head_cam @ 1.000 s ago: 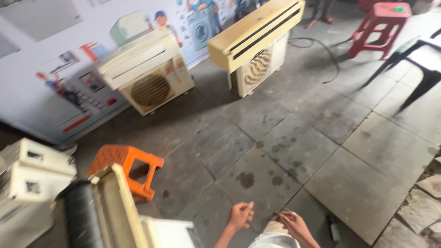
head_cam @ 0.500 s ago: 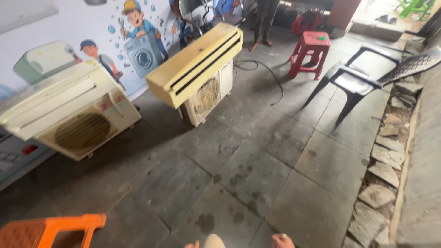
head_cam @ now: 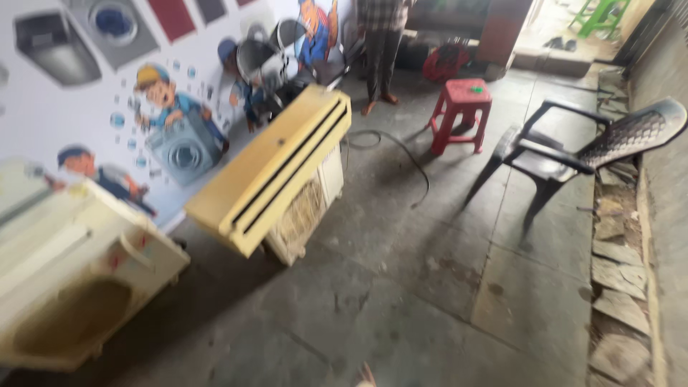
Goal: The person services a split air conditioner indoor unit placed on the workshop floor. They lift off the front cover, remove the cylindrical blower drum and carry it aside, take out the mesh filter, then use a screwdriver to unscrew and work on the internal components of the unit.
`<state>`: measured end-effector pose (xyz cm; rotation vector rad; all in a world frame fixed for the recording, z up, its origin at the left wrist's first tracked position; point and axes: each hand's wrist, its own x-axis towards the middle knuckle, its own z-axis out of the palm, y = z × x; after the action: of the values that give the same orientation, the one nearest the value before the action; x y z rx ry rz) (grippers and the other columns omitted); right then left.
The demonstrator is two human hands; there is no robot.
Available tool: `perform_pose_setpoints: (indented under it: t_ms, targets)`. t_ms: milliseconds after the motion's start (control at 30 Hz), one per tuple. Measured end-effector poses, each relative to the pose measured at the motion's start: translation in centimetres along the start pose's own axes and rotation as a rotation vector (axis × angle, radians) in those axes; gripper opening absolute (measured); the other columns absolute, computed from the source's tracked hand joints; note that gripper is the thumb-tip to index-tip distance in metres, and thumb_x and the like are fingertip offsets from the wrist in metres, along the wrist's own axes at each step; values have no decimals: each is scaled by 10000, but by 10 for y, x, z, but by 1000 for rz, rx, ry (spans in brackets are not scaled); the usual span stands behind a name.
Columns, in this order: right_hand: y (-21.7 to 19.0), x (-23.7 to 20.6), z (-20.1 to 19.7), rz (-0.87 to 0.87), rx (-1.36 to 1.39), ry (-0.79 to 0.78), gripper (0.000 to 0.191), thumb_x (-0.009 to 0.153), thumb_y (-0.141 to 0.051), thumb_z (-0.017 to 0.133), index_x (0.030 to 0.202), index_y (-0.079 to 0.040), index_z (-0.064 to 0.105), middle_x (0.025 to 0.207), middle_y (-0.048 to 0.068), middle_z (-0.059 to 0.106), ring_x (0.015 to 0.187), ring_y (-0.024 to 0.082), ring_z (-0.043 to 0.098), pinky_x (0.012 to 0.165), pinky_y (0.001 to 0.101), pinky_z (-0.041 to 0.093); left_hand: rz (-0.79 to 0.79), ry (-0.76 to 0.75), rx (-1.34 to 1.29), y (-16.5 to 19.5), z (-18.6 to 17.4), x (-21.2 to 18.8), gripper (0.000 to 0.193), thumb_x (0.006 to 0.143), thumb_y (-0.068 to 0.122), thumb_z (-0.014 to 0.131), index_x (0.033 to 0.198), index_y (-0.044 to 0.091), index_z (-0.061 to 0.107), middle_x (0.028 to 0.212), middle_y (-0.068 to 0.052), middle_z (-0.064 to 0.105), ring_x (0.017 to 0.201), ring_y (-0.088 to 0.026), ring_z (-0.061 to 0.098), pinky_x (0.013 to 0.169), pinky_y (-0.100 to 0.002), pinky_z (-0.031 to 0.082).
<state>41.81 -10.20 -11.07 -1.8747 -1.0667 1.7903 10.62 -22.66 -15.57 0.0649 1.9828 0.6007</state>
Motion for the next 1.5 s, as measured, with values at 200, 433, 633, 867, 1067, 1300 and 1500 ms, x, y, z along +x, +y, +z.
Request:
perform_pose_setpoints:
  t_ms: [200, 433, 633, 867, 1067, 1300, 1500]
  targets:
    - [-124, 73, 40, -82, 59, 32, 379, 918, -356, 686, 1160, -70, 743, 954, 102, 781, 837, 204, 753, 712, 352, 600, 194, -74, -56, 172, -33, 46, 402, 942, 469, 671, 1148, 127, 715, 991, -29, 785, 835, -129, 726, 689, -307, 595]
    - [-248, 217, 66, -145, 164, -78, 394, 925, -380, 666, 1181, -90, 737, 991, 91, 789, 871, 200, 759, 734, 347, 595, 422, -333, -217, 355, 24, 126, 378, 954, 451, 650, 1160, 140, 708, 1033, -24, 795, 887, -119, 741, 726, -292, 597]
    - [-375, 352, 115, -249, 201, -271, 408, 934, -397, 651, 1202, -99, 729, 1020, 75, 797, 906, 196, 773, 748, 341, 581, 533, -544, -399, 515, 86, 179, 398, 956, 451, 610, 1163, 126, 710, 1052, -49, 795, 929, -164, 758, 780, -322, 611]
    - [-543, 465, 130, -274, -39, -382, 414, 970, -415, 623, 1223, -99, 711, 1014, 53, 790, 919, 160, 755, 760, 318, 585, 525, -357, -533, 699, 73, 216, 440, 970, 479, 572, 1157, 105, 707, 1059, -53, 795, 942, -156, 751, 777, -311, 583]
    - [-667, 545, 154, -280, -230, -433, 406, 975, -425, 589, 1229, -132, 707, 1041, 33, 784, 937, 133, 740, 788, 308, 589, 523, -75, -649, 800, 30, 303, 404, 946, 448, 602, 1122, 103, 716, 1021, -39, 791, 914, -132, 750, 728, -306, 585]
    - [-753, 652, 211, -302, -247, -378, 412, 973, -433, 603, 1210, -113, 708, 1023, 34, 779, 920, 140, 747, 785, 310, 604, 548, 25, -589, 890, -7, 450, 362, 972, 420, 640, 1058, 82, 736, 899, -28, 736, 762, -110, 646, 611, -287, 506]
    - [-808, 713, 240, -219, -39, -264, 410, 958, -412, 648, 1206, -90, 702, 993, 52, 766, 894, 159, 724, 766, 334, 589, 296, -168, -200, 1000, -10, 523, 329, 919, 409, 670, 1158, 184, 677, 863, -7, 740, 686, -128, 633, 552, -335, 500]
